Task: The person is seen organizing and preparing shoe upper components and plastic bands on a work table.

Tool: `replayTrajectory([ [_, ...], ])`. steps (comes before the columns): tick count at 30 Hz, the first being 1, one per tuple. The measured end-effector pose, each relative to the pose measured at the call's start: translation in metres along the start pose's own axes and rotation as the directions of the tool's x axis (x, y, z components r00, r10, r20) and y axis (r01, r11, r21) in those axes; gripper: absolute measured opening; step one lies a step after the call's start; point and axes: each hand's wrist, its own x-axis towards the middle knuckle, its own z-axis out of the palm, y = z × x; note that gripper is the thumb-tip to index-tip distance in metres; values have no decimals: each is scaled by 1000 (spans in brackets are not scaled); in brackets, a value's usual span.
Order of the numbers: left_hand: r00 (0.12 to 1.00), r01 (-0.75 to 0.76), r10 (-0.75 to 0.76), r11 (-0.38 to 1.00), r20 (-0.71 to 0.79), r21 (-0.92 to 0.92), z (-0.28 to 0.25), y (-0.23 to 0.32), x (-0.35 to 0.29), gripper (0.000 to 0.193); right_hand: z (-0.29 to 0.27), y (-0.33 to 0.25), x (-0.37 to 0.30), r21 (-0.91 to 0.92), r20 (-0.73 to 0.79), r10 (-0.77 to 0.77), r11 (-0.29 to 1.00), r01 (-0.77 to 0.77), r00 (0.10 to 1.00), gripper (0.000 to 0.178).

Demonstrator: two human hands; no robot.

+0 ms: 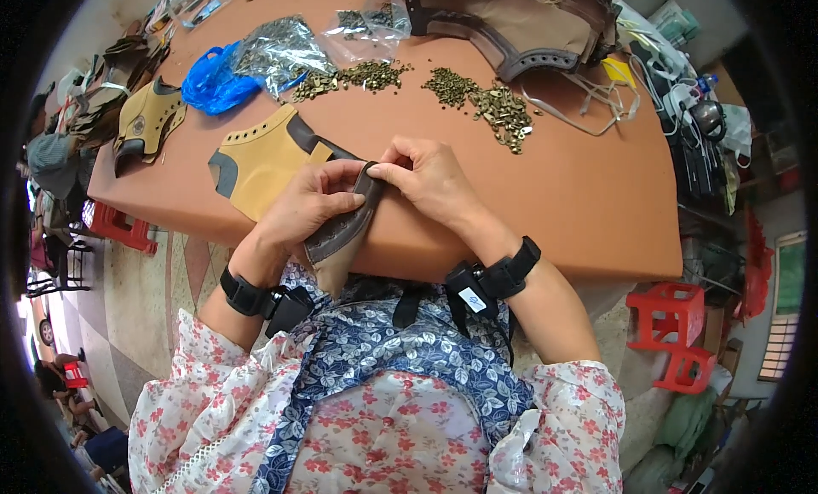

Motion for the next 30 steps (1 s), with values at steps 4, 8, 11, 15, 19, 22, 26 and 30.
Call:
replayTrajectory([
  [4, 1000, -1, 2, 999, -19, 36, -2, 2, 0, 37, -20, -13, 8, 137, 197, 233, 955, -262, 952, 10],
  [8, 1000, 13, -13, 998, -10, -65, 1, 4, 1, 36, -62, 32, 24, -150, -194, 50, 986, -80, 980, 15],
  [11, 999, 23, -26, 993, -23, -117, -2, 1, 1, 36, -70, 36, 34, -423, -260, -123, 906, 2, 958, 15],
  [15, 999, 29, -32, 993, -22, -115, -4, 5, -1, 37, -61, 26, 43, -652, -211, -178, 758, -3, 961, 14],
  [19, 999, 42, -47, 988, -26, -149, -2, 3, -1, 36, -59, 29, 51, -736, -214, -151, 675, -58, 965, 13],
  [22, 999, 46, -49, 984, -11, -171, -3, 2, -1, 36, -58, 32, 53, -768, -196, -202, 640, -22, 960, 13],
  [26, 999, 44, -48, 983, -22, -176, -1, 1, -1, 36, -60, 32, 55, -763, -185, -191, 646, -18, 964, 12],
  [30, 998, 49, -54, 986, -25, -161, -2, 1, -2, 36, -64, 30, 54, -714, -216, -125, 697, -69, 968, 13],
])
